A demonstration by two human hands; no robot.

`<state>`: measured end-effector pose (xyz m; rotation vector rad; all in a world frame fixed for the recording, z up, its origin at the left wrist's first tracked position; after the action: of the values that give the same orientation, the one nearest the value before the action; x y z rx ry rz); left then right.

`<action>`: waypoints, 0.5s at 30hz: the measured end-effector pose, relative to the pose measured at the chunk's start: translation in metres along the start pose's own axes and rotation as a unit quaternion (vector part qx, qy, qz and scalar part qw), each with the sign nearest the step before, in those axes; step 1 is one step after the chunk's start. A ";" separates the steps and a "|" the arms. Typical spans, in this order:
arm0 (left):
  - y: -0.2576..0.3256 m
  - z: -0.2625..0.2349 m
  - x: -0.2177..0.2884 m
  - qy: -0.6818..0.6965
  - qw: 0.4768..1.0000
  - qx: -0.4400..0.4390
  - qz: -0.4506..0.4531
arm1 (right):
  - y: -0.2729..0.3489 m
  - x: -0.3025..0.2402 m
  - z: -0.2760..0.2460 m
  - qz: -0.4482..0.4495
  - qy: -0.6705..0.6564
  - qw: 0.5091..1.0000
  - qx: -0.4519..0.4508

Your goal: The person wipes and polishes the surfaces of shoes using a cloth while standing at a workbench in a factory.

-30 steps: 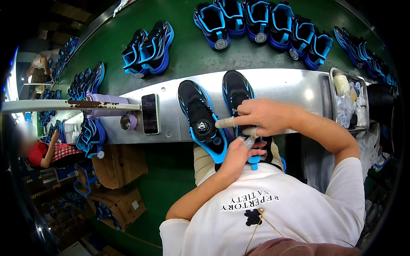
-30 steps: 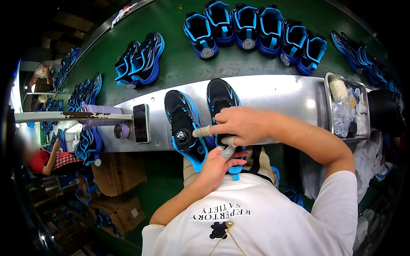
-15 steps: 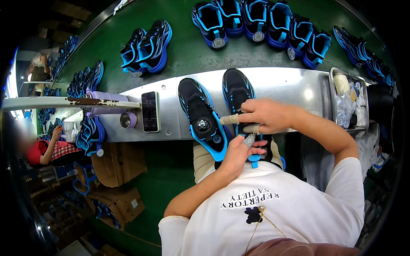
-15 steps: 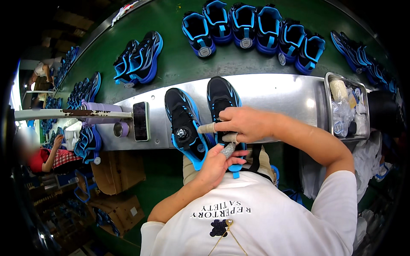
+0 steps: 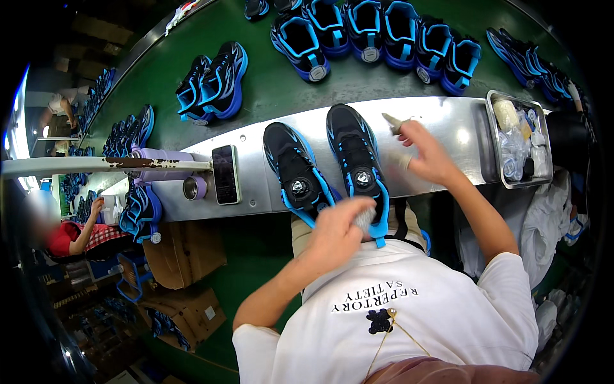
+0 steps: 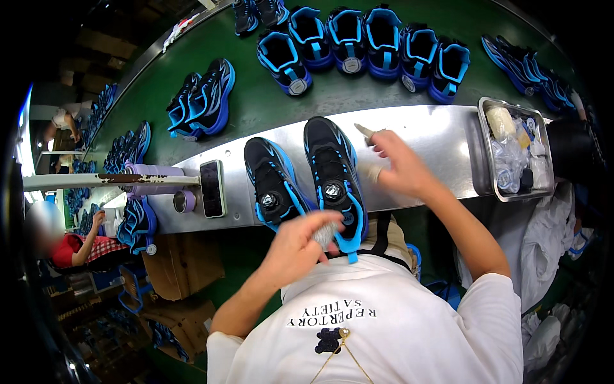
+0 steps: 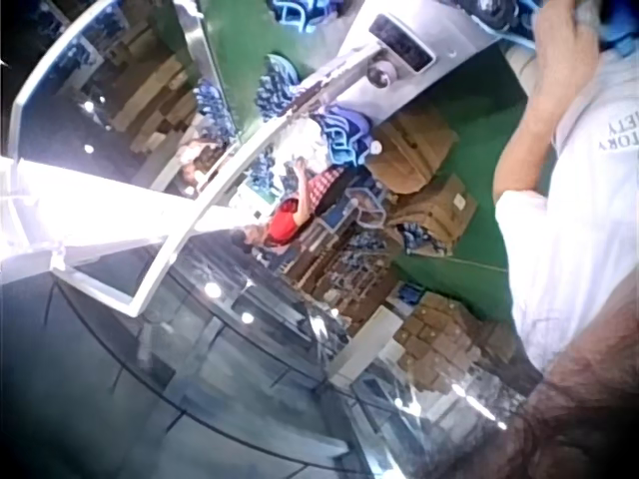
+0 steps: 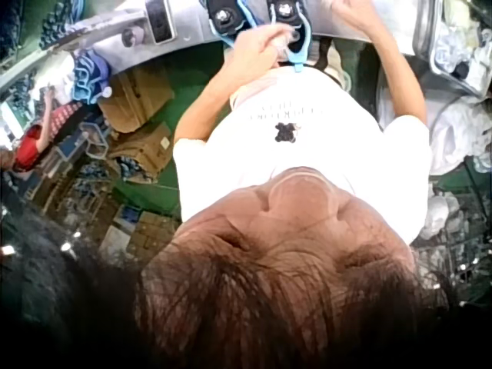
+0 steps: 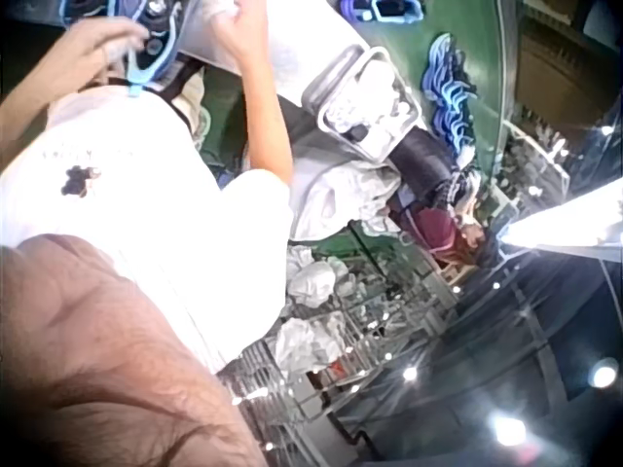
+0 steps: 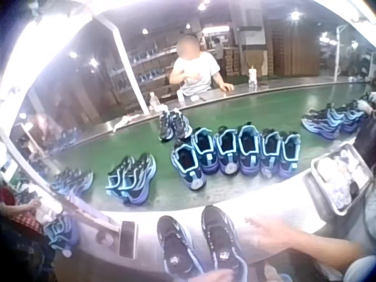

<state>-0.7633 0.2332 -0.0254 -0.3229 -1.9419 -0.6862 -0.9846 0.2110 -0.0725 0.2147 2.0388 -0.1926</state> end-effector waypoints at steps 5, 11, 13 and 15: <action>-0.049 -0.002 0.023 -0.449 0.872 0.096 0.171 | 0.034 -0.036 0.051 -0.231 0.023 0.972 -0.041; -0.080 -0.002 0.016 -0.485 0.860 -0.046 0.150 | 0.037 -0.025 0.062 -0.169 -0.031 0.985 0.008; -0.082 0.003 0.023 -0.489 0.859 -0.053 0.144 | 0.040 -0.017 0.066 -0.168 -0.038 0.985 0.016; -0.082 0.008 0.027 -0.530 0.833 -0.076 0.142 | 0.041 -0.014 0.067 -0.169 -0.046 0.984 0.022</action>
<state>-0.8229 0.1698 -0.0304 -1.2828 -2.7740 -0.4817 -0.9114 0.2348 -0.0926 -0.1144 1.9690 -0.4507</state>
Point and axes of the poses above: each hand's wrist, its own y-axis away from the middle knuckle, its own z-axis out of the palm, x = y × z, the point moved 5 cm from there along -y, towards the middle knuckle, and after that the axes turned 12 degrees about x, right-handed, at the moved point
